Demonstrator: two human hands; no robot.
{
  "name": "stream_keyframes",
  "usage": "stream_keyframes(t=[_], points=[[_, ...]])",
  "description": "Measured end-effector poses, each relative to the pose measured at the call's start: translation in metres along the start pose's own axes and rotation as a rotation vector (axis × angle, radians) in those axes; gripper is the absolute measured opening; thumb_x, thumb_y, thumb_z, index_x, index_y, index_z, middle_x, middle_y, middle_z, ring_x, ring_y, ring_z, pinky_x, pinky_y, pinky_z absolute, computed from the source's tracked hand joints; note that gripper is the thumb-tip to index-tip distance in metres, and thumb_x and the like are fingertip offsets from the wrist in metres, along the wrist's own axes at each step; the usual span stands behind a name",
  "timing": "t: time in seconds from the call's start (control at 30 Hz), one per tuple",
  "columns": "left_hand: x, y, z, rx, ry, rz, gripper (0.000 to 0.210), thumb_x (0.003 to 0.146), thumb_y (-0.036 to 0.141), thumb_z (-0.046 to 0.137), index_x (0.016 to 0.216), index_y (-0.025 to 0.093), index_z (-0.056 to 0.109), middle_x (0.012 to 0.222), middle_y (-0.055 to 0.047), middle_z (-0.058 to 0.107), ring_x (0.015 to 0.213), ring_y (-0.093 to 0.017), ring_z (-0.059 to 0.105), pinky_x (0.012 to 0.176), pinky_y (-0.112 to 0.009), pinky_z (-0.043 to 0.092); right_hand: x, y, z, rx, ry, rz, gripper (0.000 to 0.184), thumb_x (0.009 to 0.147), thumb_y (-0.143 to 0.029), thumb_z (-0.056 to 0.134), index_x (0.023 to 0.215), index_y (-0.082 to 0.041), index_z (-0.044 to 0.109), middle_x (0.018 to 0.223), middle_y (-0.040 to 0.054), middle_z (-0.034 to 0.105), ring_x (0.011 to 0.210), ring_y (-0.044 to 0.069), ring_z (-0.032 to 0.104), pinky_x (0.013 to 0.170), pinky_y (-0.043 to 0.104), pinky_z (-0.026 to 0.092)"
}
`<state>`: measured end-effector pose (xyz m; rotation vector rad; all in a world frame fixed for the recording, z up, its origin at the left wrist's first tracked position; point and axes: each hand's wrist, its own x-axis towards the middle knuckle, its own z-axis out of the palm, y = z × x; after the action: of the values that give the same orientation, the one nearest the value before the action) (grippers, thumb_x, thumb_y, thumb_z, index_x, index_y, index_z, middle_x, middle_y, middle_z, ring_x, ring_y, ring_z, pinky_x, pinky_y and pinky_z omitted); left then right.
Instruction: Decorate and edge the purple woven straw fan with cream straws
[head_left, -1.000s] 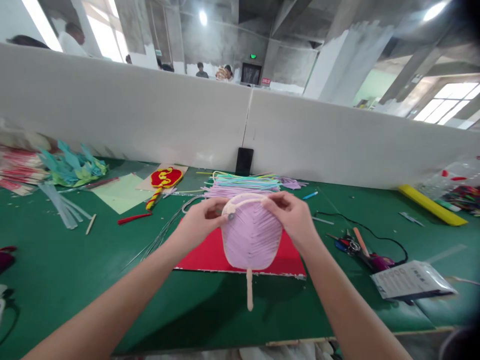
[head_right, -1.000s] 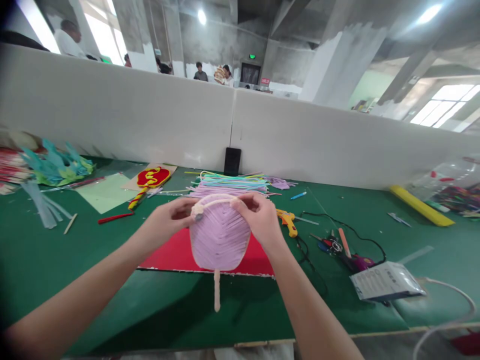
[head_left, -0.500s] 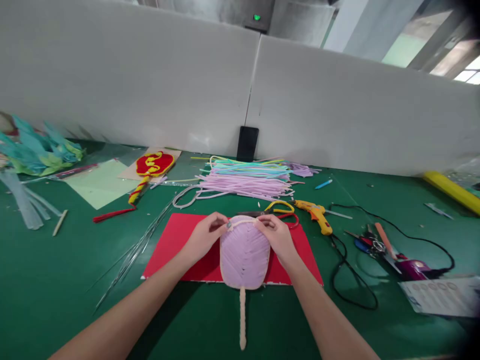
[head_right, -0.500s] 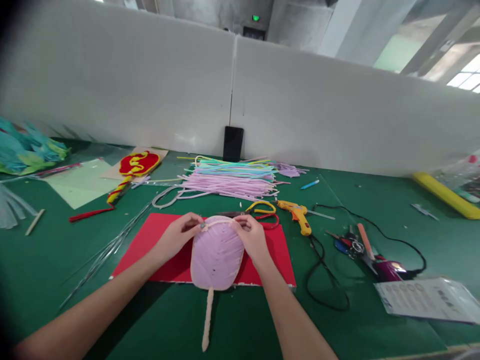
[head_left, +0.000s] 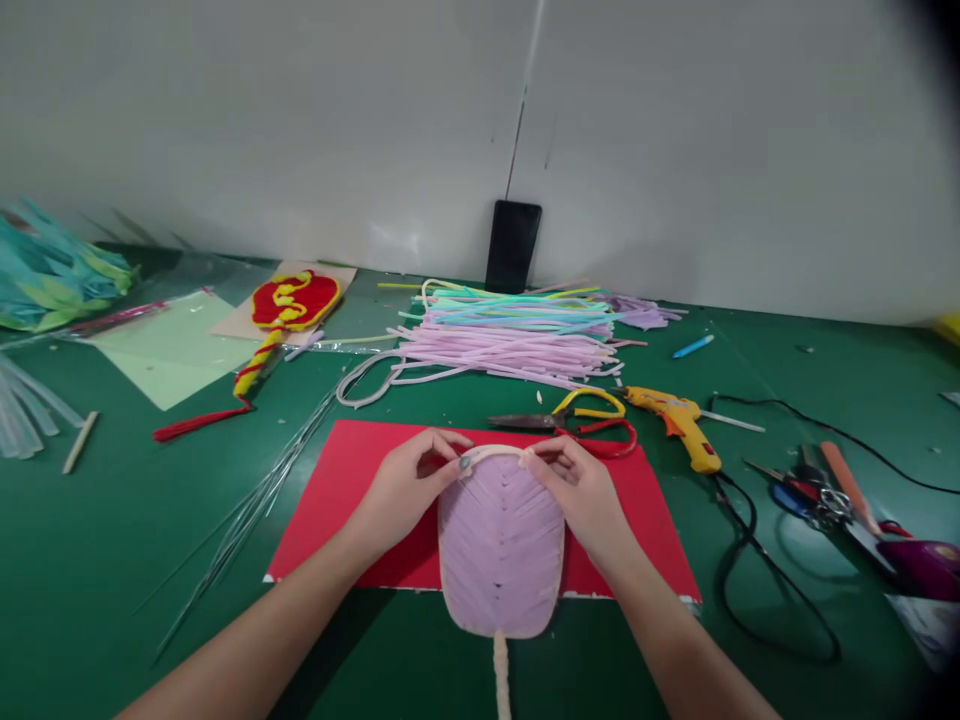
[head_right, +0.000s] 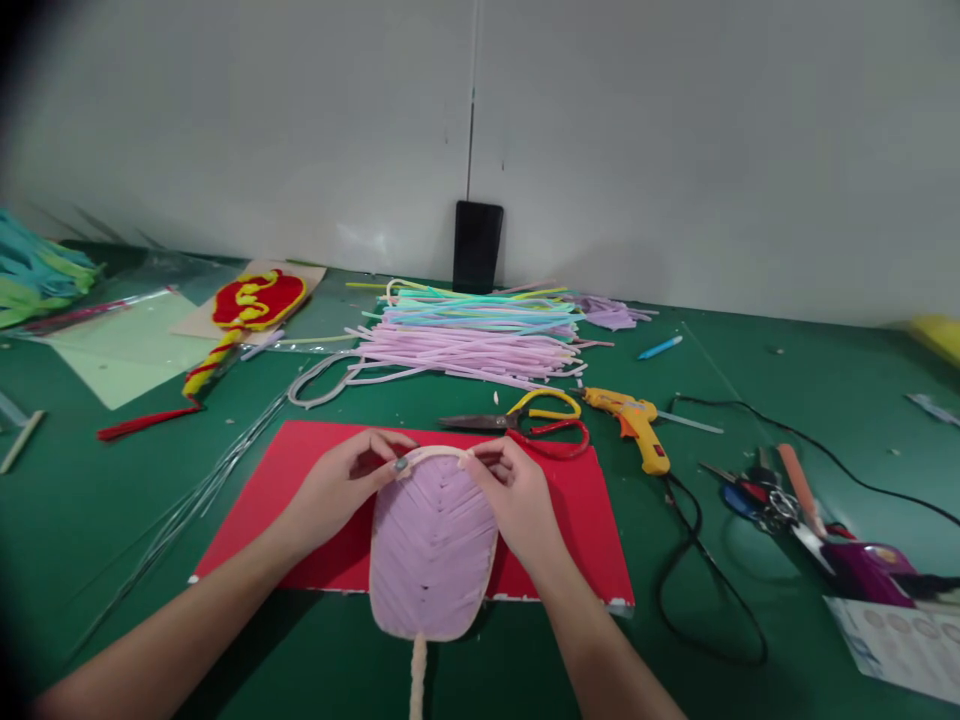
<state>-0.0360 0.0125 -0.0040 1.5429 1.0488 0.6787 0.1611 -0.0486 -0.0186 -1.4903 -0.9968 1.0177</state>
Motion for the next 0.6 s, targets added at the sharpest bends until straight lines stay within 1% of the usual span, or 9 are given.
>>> stream_keyframes(t=[0.1,0.17,0.23,0.3,0.37,0.47,0.53,0.6], points=[[-0.001,-0.0021,-0.0011,-0.03,0.001,-0.01,0.019,0.084,0.033,0.049,0.073,0.019,0.054,0.104,-0.006,0.065,0.098,-0.019,0.059,0.085,-0.033,0.048,-0.0003,-0.0014,0.0003,-0.002,-0.014,0.005,0.017,0.072,-0.033,0.065,0.08,-0.018,0.059,0.078,0.0027,0.065,0.077,0.016,0.063,0.073,0.027,0.049],[-0.002,-0.0041,-0.002,-0.116,0.006,-0.017,0.026,0.089,0.036,0.04,0.078,0.018,0.056,0.104,-0.006,0.065,0.098,-0.019,0.059,0.086,-0.033,0.048,-0.0004,-0.0025,0.0,-0.009,-0.026,0.013,0.017,0.073,-0.033,0.064,0.081,-0.018,0.06,0.079,0.0025,0.066,0.079,0.016,0.063,0.074,0.028,0.049],[-0.0031,-0.0057,-0.0025,-0.196,0.004,-0.016,0.03,0.09,0.039,0.038,0.082,0.018,0.057,0.106,-0.006,0.065,0.098,-0.019,0.059,0.086,-0.032,0.048,-0.0005,-0.0036,-0.0002,-0.023,-0.03,0.02,0.018,0.074,-0.035,0.063,0.081,-0.019,0.06,0.079,0.0025,0.067,0.079,0.017,0.063,0.074,0.028,0.048],[-0.004,-0.006,-0.0027,-0.185,0.003,-0.011,0.03,0.089,0.04,0.038,0.082,0.018,0.058,0.106,-0.007,0.064,0.097,-0.02,0.059,0.086,-0.032,0.047,-0.0007,-0.0051,-0.0001,-0.037,-0.023,0.019,0.019,0.075,-0.037,0.062,0.081,-0.019,0.06,0.078,0.0023,0.067,0.078,0.017,0.063,0.073,0.028,0.048],[-0.0042,-0.0051,-0.0028,-0.099,0.011,-0.007,0.03,0.089,0.038,0.04,0.082,0.017,0.059,0.104,-0.007,0.065,0.096,-0.02,0.059,0.086,-0.032,0.047,-0.0008,-0.0065,-0.0002,-0.062,-0.016,0.004,0.02,0.078,-0.039,0.058,0.08,-0.019,0.06,0.077,0.0023,0.067,0.077,0.017,0.063,0.072,0.028,0.047],[-0.0034,-0.0039,-0.0031,0.022,0.019,-0.007,0.018,0.084,0.033,0.05,0.084,0.019,0.061,0.1,-0.005,0.066,0.095,-0.019,0.06,0.086,-0.031,0.046,-0.0008,-0.0072,-0.0015,-0.109,-0.022,-0.041,0.025,0.084,-0.04,0.049,0.079,-0.019,0.062,0.08,0.003,0.067,0.079,0.017,0.061,0.073,0.027,0.045],[-0.0026,-0.005,-0.0033,0.028,0.004,0.007,0.013,0.079,0.03,0.056,0.087,0.02,0.06,0.103,-0.004,0.065,0.097,-0.018,0.06,0.086,-0.031,0.046,-0.0007,-0.0063,-0.0031,-0.129,-0.023,-0.045,0.029,0.086,-0.041,0.046,0.08,-0.019,0.063,0.084,0.0034,0.067,0.081,0.017,0.061,0.074,0.027,0.045],[-0.0018,-0.0072,-0.0029,0.012,-0.02,0.028,0.013,0.077,0.028,0.059,0.088,0.021,0.06,0.108,-0.004,0.064,0.099,-0.018,0.06,0.086,-0.031,0.047,-0.0008,-0.005,-0.0046,-0.132,-0.021,-0.032,0.029,0.086,-0.042,0.044,0.08,-0.02,0.063,0.085,0.0036,0.067,0.083,0.018,0.06,0.074,0.027,0.045]])
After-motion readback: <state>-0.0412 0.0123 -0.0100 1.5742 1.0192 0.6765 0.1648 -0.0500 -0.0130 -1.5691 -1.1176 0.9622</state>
